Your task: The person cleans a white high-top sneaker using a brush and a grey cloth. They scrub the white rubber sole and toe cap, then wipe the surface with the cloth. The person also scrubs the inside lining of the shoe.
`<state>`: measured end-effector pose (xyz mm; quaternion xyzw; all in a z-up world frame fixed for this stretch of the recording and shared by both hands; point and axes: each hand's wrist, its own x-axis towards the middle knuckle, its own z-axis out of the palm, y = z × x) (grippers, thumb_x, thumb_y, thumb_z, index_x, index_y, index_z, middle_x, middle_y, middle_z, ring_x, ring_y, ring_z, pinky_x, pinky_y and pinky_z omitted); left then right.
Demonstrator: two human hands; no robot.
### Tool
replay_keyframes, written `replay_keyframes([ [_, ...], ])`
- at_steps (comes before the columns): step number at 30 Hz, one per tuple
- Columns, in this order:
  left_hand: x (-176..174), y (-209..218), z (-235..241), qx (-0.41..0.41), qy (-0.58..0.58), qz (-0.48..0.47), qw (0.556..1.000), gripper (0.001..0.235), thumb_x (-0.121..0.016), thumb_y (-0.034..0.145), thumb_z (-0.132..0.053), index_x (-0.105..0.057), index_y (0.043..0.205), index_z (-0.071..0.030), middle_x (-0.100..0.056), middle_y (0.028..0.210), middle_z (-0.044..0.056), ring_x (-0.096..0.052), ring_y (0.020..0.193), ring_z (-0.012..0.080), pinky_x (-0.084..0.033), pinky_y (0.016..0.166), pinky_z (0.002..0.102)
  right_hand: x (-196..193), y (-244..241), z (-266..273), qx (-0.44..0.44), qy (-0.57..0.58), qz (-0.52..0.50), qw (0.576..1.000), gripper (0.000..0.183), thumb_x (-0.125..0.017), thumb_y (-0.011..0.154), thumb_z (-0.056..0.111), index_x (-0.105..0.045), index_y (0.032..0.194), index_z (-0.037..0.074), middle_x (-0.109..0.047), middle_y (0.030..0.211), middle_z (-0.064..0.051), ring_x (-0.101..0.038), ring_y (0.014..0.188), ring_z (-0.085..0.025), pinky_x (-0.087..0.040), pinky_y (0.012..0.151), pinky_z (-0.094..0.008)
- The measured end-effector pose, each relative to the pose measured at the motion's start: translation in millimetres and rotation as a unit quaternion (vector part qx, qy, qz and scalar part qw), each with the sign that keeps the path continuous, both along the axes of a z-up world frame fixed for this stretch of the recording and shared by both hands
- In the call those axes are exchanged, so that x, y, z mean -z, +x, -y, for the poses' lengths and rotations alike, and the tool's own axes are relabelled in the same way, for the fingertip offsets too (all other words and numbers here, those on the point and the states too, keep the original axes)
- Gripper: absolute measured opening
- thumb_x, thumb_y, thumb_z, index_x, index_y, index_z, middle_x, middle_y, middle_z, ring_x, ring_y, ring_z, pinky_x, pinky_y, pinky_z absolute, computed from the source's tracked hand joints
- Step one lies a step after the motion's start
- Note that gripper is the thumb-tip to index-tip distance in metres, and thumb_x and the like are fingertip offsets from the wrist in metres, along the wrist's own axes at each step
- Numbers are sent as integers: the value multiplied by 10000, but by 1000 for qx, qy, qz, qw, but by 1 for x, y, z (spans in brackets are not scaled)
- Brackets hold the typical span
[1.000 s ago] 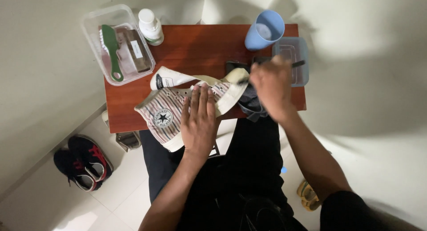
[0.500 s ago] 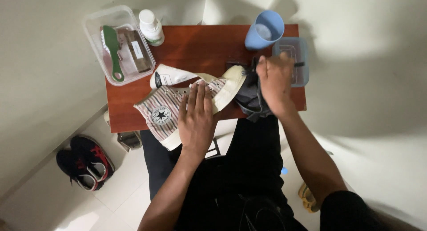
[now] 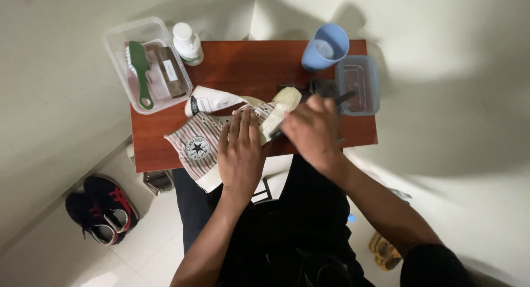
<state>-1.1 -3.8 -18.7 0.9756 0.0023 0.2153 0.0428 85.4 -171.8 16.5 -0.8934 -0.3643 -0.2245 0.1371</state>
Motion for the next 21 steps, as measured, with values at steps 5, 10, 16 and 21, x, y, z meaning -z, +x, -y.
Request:
replay_keyframes([
  [5,-1,-4,6,-8,-11,14,1000,655,-818,807,-490,-612,1270,-74,-689,1323,100,-663,1233,257,-496,1064,412,-5,41,22,76,-64,49,994,365,-742,934,214,-603,599,170,-509,558,-39,-518,689,-271,-389,669,-421],
  [10,-13,-16,13,27,-6,35,999,678,-887,724,-369,-609,1255,-53,-648,1380,148,-635,1278,313,-483,1077,483,-8,46,42,119,-37,-32,992,535,-598,1094,257,-519,585,110,-454,539,-65,-488,707,-281,-397,732,-414],
  [16,-26,-23,21,36,-44,98,994,334,-788,850,-159,-643,1145,-99,-722,1233,84,-697,1188,241,-452,1081,480,-15,51,58,27,-136,-25,990,466,-695,998,236,-586,557,131,-517,510,-93,-540,641,-325,-410,639,-451],
  [21,-20,-25,27,40,-38,109,993,293,-781,851,-87,-649,1113,-93,-732,1153,81,-722,1100,225,-497,1035,515,-19,43,42,-21,-126,-35,991,553,-647,1022,280,-523,498,154,-492,454,-33,-519,587,-267,-399,640,-392],
])
